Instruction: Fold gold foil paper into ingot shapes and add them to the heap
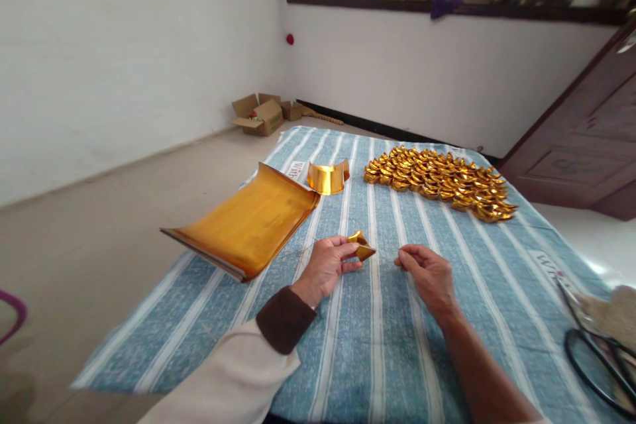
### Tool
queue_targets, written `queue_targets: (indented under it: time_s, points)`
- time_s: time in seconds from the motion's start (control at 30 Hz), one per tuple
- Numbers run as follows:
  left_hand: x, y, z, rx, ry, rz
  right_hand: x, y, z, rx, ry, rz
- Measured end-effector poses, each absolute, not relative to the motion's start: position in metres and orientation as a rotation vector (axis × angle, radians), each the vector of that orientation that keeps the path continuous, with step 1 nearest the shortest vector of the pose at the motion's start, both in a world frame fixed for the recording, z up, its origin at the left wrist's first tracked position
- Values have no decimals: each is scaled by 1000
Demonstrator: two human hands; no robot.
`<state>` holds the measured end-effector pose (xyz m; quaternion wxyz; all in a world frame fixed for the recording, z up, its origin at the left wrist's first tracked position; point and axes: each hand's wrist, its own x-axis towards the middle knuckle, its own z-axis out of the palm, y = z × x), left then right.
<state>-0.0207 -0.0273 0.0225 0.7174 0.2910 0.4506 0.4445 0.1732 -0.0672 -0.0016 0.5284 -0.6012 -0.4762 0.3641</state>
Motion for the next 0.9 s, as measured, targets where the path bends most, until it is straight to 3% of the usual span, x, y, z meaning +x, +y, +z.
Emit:
queue_targets:
  time_s: [0.33,0.43,0.7,0.9]
  points:
    - [-27,-22,29,664,1026,976,326,-164,-4,-2367,-1505,-427]
    - [-29,-17,31,649,1032,994,353,-189,-8,-2680,-1448,-407]
    - [-33,-14,38,648,1012,1050,364,-201,-11,-2911,-1306,-333]
    - [-34,-21,40,704,1010,1062,398,-209,-32,-2788,-1364,-315]
